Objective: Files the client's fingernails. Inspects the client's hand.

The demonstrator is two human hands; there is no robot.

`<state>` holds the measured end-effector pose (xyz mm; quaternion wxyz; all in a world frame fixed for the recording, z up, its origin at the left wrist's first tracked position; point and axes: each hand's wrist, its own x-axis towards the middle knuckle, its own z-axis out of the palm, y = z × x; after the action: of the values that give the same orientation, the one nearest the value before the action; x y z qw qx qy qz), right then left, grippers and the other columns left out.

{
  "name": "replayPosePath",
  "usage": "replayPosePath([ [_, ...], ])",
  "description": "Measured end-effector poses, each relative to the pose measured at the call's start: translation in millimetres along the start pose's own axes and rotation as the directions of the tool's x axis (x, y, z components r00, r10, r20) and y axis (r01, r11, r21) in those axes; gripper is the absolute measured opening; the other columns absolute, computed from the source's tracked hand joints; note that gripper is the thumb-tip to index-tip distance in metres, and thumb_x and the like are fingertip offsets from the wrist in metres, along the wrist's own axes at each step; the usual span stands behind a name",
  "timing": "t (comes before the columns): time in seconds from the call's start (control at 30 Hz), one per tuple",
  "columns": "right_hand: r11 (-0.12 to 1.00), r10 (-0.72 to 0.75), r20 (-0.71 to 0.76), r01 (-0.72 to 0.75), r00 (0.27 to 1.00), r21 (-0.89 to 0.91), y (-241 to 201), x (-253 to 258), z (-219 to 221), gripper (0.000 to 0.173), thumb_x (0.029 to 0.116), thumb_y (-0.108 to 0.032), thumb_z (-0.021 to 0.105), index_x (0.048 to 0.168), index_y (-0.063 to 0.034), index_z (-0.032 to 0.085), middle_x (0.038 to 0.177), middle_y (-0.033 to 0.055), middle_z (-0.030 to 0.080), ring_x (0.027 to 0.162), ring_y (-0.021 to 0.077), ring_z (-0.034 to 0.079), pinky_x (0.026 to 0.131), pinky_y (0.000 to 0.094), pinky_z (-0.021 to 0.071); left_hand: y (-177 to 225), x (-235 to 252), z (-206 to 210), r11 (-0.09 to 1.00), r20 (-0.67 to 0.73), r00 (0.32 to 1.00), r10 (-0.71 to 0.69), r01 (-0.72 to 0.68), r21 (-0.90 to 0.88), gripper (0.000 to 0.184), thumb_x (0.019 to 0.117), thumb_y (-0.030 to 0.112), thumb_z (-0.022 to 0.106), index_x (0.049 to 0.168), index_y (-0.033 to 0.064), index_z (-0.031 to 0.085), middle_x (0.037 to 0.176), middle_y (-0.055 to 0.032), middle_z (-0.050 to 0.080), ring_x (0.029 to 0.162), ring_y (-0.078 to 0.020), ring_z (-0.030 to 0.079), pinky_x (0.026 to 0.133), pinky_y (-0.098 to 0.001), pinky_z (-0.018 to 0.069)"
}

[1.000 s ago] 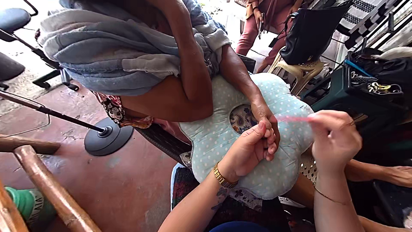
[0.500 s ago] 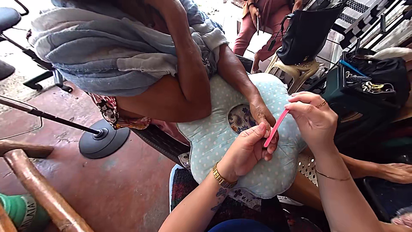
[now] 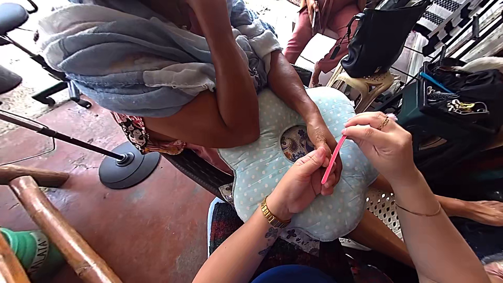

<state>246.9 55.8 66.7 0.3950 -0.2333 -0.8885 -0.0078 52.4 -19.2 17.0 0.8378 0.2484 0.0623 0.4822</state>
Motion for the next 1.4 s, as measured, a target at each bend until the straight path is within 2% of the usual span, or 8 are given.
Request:
replayPosePath([
  [0.37, 0.999, -0.035, -0.021, 0.036, 0.999, 0.038, 1.3, -3.4, 7.3, 0.016, 0.1017, -0.012, 0.062, 0.1, -0.0051, 0.076, 0.109, 0.011, 0.074, 0.117, 0.0209, 0.066, 0.109, 0.0399, 0.046, 0.0, 0.1, 1.4, 1.0, -0.025, 1.0, -0.002, 0.001, -0.017, 0.032, 0.1101, 0.023, 0.035, 0.09, 0.01, 0.056, 0.079, -0.0021, 0.059, 0.065, -0.0083, 0.059, 0.059, -0.0197, 0.0499],
  [0.47, 0.996, 0.055, -0.082, -0.061, 0.995, -0.069, 9.3, -7.4, 5.0, 0.016, 0.1018, -0.011, 0.063, 0.102, -0.0033, 0.076, 0.108, 0.0128, 0.074, 0.112, 0.0215, 0.068, 0.105, 0.0418, 0.0449, -2.0, 0.0, 1.8, 1.0, -0.038, 0.999, -0.001, 0.001, 0.003, 0.031, 0.1097, 0.023, 0.036, 0.089, 0.0106, 0.056, 0.077, -0.0017, 0.059, 0.064, -0.0083, 0.058, 0.058, -0.0202, 0.0489],
  [0.6, 0.999, 0.026, -0.074, -0.029, 0.997, -0.045, -9.6, -16.1, 6.5, 0.015, 0.1015, -0.012, 0.063, 0.099, -0.0051, 0.076, 0.106, 0.0111, 0.074, 0.113, 0.0211, 0.067, 0.105, 0.0408, 0.048, -2.3, 0.5, 3.2, 1.0, -0.053, 0.998, 0.017, -0.017, 0.009, 0.03, 0.1098, 0.022, 0.037, 0.091, 0.0103, 0.056, 0.077, -0.0013, 0.059, 0.063, -0.0068, 0.057, 0.056, -0.0186, 0.0473],
  [0.77, 0.969, 0.15, -0.201, -0.184, 0.968, -0.164, -6.8, -30.9, 6.7, 0.014, 0.1016, -0.012, 0.064, 0.103, -0.0034, 0.074, 0.107, 0.0126, 0.073, 0.111, 0.0221, 0.067, 0.102, 0.0406, 0.046, -4.1, 1.4, 5.3, 0.999, -0.075, 0.997, 0.026, -0.023, 0.045, 0.029, 0.1099, 0.02, 0.036, 0.091, 0.0097, 0.055, 0.077, -0.0011, 0.059, 0.061, -0.0059, 0.057, 0.056, -0.0179, 0.0479],
  [0.97, 0.954, 0.156, -0.315, -0.225, 0.936, -0.197, -15.5, -47.8, 17.9, 0.014, 0.1019, -0.013, 0.063, 0.104, -0.0059, 0.076, 0.107, 0.0101, 0.075, 0.111, 0.019, 0.068, 0.101, 0.0374, 0.0481, -5.3, 1.0, 6.7, 0.996, -0.098, 0.994, 0.042, -0.034, 0.082, 0.028, 0.1095, 0.018, 0.037, 0.09, 0.0096, 0.055, 0.073, 0.0003, 0.058, 0.059, -0.0042, 0.055, 0.054, -0.0164, 0.0467],
  [1.13, 0.932, 0.067, -0.327, -0.176, 0.943, -0.317, -33.6, -57.3, 21.4, 0.014, 0.1045, -0.018, 0.059, 0.104, -0.0112, 0.071, 0.104, 0.0059, 0.073, 0.108, 0.0158, 0.066, 0.103, 0.0363, 0.0423, -5.9, 0.6, 4.8, 0.995, -0.081, 0.995, 0.054, -0.046, 0.088, 0.028, 0.1093, 0.02, 0.039, 0.091, 0.0093, 0.056, 0.072, 0.0008, 0.057, 0.059, -0.0042, 0.055, 0.055, -0.0169, 0.0466],
  [1.23, 0.917, 0.115, -0.417, -0.258, 0.901, -0.304, -21.6, -65.2, 18.2, 0.013, 0.1019, -0.014, 0.064, 0.102, -0.0072, 0.075, 0.103, 0.0101, 0.073, 0.107, 0.0191, 0.066, 0.098, 0.0362, 0.0458, -6.5, 0.7, 7.2, 0.994, -0.112, 0.992, 0.052, -0.04, 0.101, 0.028, 0.1095, 0.019, 0.037, 0.09, 0.009, 0.055, 0.071, 0.0009, 0.057, 0.058, -0.0036, 0.054, 0.054, -0.0164, 0.0463],
  [1.4, 0.901, 0.088, -0.387, -0.239, 0.918, -0.361, -34.9, -71.2, 22.7, 0.013, 0.1035, -0.016, 0.06, 0.102, -0.0101, 0.071, 0.102, 0.0078, 0.072, 0.105, 0.0169, 0.065, 0.1, 0.0353, 0.0429, -8.8, 3.0, 8.3, 0.99, -0.123, 0.988, 0.09, -0.075, 0.118, 0.028, 0.1094, 0.018, 0.038, 0.091, 0.007, 0.057, 0.071, -0.0005, 0.059, 0.056, -0.004, 0.055, 0.053, -0.0164, 0.0462],
])
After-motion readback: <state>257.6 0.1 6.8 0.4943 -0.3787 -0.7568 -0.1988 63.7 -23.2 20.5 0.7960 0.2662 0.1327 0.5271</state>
